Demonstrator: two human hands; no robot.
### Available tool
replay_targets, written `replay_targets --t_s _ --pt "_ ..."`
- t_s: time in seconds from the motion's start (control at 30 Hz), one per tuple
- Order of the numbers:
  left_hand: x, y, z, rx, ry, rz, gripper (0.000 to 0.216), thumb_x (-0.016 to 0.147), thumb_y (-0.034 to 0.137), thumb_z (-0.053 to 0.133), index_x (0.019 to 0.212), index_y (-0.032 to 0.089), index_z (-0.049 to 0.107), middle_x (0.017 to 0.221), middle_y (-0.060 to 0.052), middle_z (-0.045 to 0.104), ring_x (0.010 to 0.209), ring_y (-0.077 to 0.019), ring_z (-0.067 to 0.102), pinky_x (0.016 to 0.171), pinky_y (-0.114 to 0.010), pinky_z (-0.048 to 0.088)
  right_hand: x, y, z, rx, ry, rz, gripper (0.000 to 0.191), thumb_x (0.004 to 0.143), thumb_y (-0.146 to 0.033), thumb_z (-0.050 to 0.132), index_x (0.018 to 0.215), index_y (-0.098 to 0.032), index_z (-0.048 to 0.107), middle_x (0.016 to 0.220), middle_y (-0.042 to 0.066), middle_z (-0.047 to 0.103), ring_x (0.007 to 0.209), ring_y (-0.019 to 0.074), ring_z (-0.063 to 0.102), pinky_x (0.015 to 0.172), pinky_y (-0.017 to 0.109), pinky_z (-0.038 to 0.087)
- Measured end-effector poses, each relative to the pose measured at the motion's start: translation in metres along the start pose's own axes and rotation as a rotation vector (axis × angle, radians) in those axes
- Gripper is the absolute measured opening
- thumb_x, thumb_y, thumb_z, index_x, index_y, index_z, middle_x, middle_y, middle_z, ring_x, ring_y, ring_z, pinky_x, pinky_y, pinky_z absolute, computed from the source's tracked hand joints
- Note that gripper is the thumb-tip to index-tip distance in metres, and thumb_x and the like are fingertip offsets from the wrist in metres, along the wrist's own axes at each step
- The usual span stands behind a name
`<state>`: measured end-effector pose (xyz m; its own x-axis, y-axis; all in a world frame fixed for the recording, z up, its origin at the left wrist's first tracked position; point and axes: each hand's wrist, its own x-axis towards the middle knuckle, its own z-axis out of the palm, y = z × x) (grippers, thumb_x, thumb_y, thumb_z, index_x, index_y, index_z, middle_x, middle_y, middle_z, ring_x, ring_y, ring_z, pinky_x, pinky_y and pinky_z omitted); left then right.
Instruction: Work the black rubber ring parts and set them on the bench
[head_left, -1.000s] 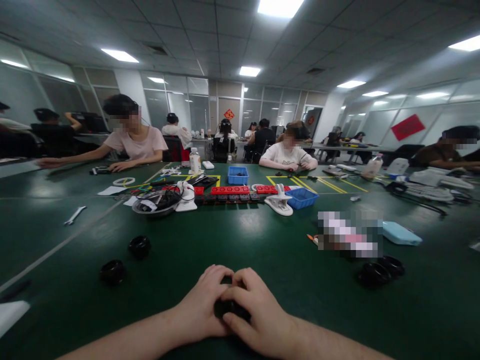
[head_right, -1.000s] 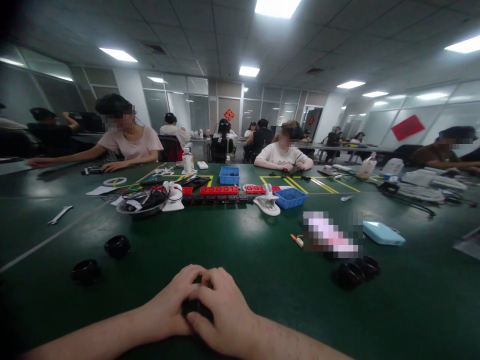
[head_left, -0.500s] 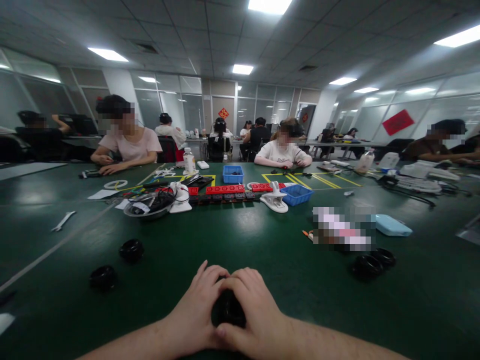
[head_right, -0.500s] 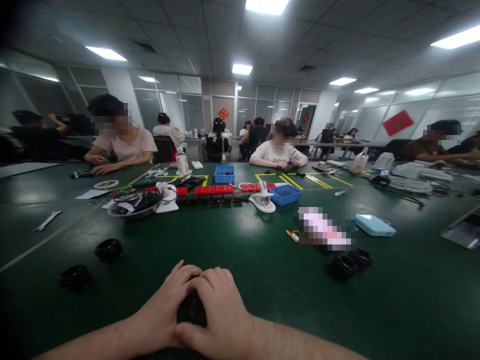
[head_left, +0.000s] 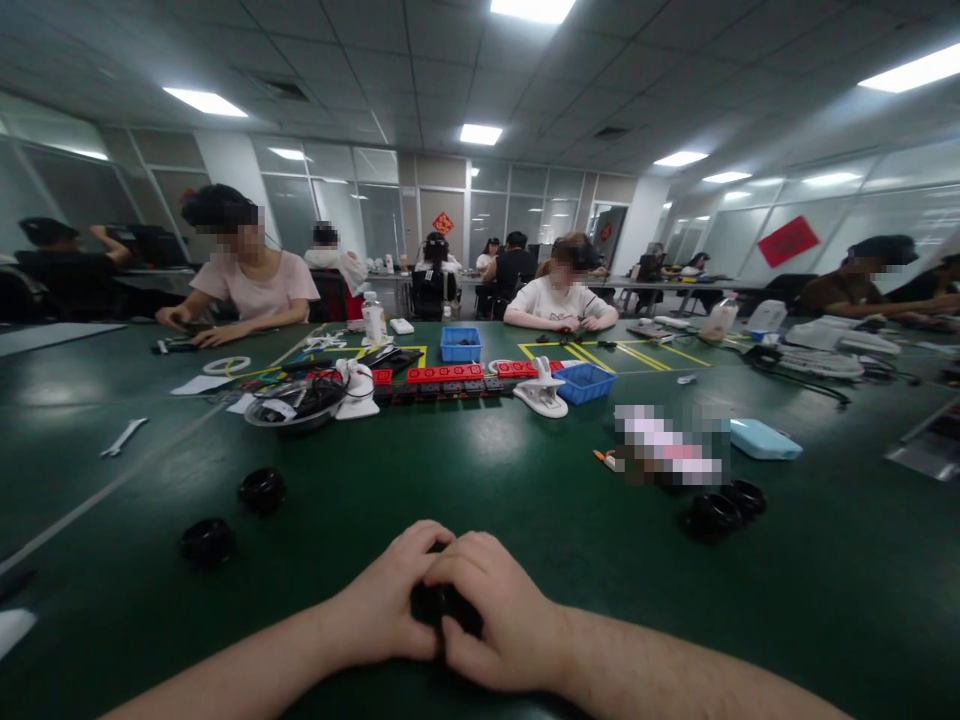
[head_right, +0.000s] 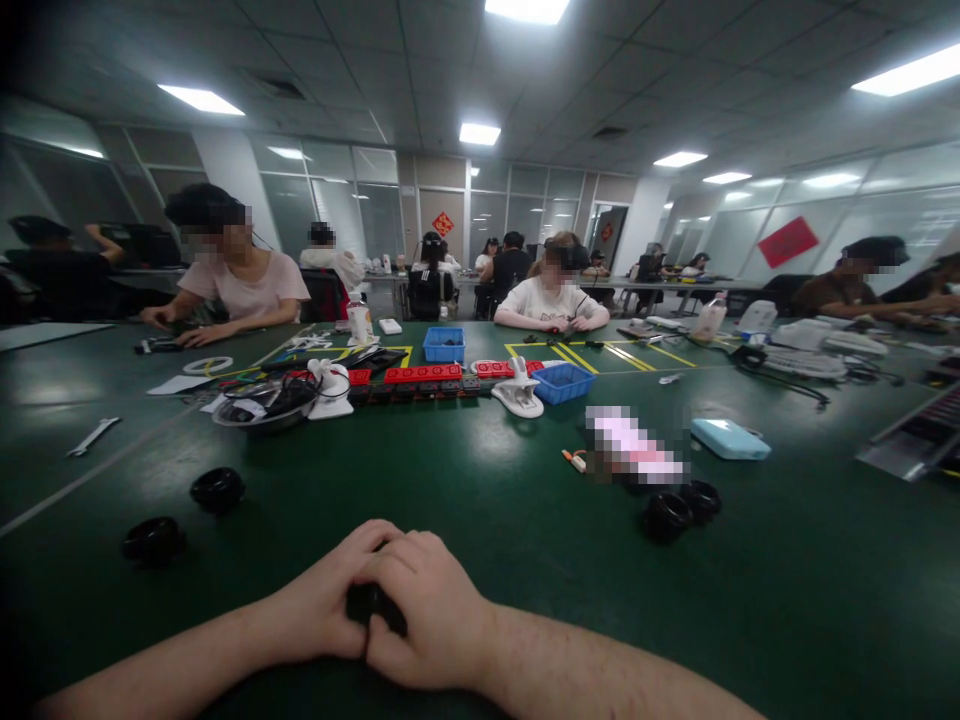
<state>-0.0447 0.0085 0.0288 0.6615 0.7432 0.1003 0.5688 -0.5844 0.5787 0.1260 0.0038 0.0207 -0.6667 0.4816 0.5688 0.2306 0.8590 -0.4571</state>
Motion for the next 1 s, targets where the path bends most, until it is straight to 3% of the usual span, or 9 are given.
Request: replay_targets --t_s 0.1,0.2,0.33,0.43,0.67,0.73,0.83,1.0 --pt "0.001 -0.003 -0.002 -0.018 -0.030 0.010 0.040 0.053 0.013 0.065 0.091 0.022 0.060 0.107 -0.002 0.048 0.103 -0.0253 0.045 0.093 -0.034 0.039 0.001 -0.001 0.000 0.017 -0.009 -0.115 0.035 0.061 -0.018 0.038 0.095 -0.016 0.050 0.087 0.007 0.059 0.081 0.0179 0.052 0.078 0.033 0.041" --pt "0.001 -0.004 0.000 -0.001 -0.035 0.035 0.048 0.054 0.016 0.067 0.100 0.024 0.056 0.108 -0.002 0.049 0.104 -0.0262 0.045 0.098 -0.039 0.035 0.002 -0.003 -0.002 0.035 -0.007 -0.123 0.035 0.064 -0.021 0.039 0.097 -0.015 0.050 0.089 0.007 0.060 0.084 0.0186 0.052 0.080 0.033 0.040" --pt "-0.003 -0.011 0.007 0.048 0.006 0.050 0.068 0.059 0.030 0.072 0.120 0.023 0.043 0.120 -0.006 0.044 0.113 -0.0296 0.041 0.105 -0.051 0.020 0.003 -0.004 -0.004 0.022 0.023 -0.026 0.035 0.073 -0.034 0.043 0.102 -0.015 0.051 0.095 0.009 0.059 0.093 0.0213 0.050 0.085 0.037 0.037" --pt "-0.005 -0.020 0.015 0.133 0.080 0.022 0.080 0.056 0.042 0.075 0.124 0.023 0.037 0.126 -0.009 0.040 0.118 -0.0334 0.037 0.104 -0.059 0.015 0.002 -0.002 -0.004 0.016 0.055 0.095 0.037 0.075 -0.038 0.046 0.103 -0.015 0.052 0.096 0.009 0.057 0.091 0.0217 0.049 0.082 0.038 0.037" --pt "-0.010 -0.017 0.020 0.248 0.163 -0.006 0.083 0.050 0.067 0.069 0.115 0.021 0.047 0.112 -0.010 0.050 0.109 -0.0349 0.045 0.102 -0.065 0.008 0.002 0.001 0.000 -0.069 0.031 0.322 0.043 0.065 -0.045 0.066 0.094 -0.016 0.054 0.088 0.005 0.056 0.079 0.0200 0.049 0.073 0.035 0.038" --pt "-0.011 -0.011 0.020 0.247 0.156 -0.012 0.074 0.052 0.062 0.070 0.110 0.022 0.050 0.106 -0.008 0.053 0.103 -0.0327 0.048 0.101 -0.065 0.008 0.003 0.002 0.001 -0.084 0.000 0.337 0.047 0.059 -0.046 0.072 0.091 -0.017 0.055 0.085 0.004 0.057 0.077 0.0192 0.050 0.071 0.034 0.038" --pt "-0.010 -0.006 0.018 0.237 0.169 -0.035 0.051 0.058 0.040 0.071 0.102 0.022 0.054 0.099 -0.005 0.054 0.098 -0.0293 0.051 0.103 -0.062 0.011 0.002 0.004 0.003 -0.046 -0.027 0.297 0.046 0.057 -0.043 0.074 0.090 -0.017 0.055 0.085 0.003 0.058 0.077 0.0182 0.052 0.072 0.032 0.040" --pt "-0.003 -0.005 0.010 0.141 0.089 -0.006 0.044 0.054 0.025 0.067 0.097 0.022 0.057 0.099 -0.003 0.053 0.097 -0.0271 0.050 0.105 -0.055 0.016 0.000 0.005 0.003 0.017 0.008 0.168 0.031 0.066 -0.031 0.060 0.093 -0.018 0.055 0.088 0.004 0.060 0.081 0.0187 0.053 0.074 0.032 0.041"
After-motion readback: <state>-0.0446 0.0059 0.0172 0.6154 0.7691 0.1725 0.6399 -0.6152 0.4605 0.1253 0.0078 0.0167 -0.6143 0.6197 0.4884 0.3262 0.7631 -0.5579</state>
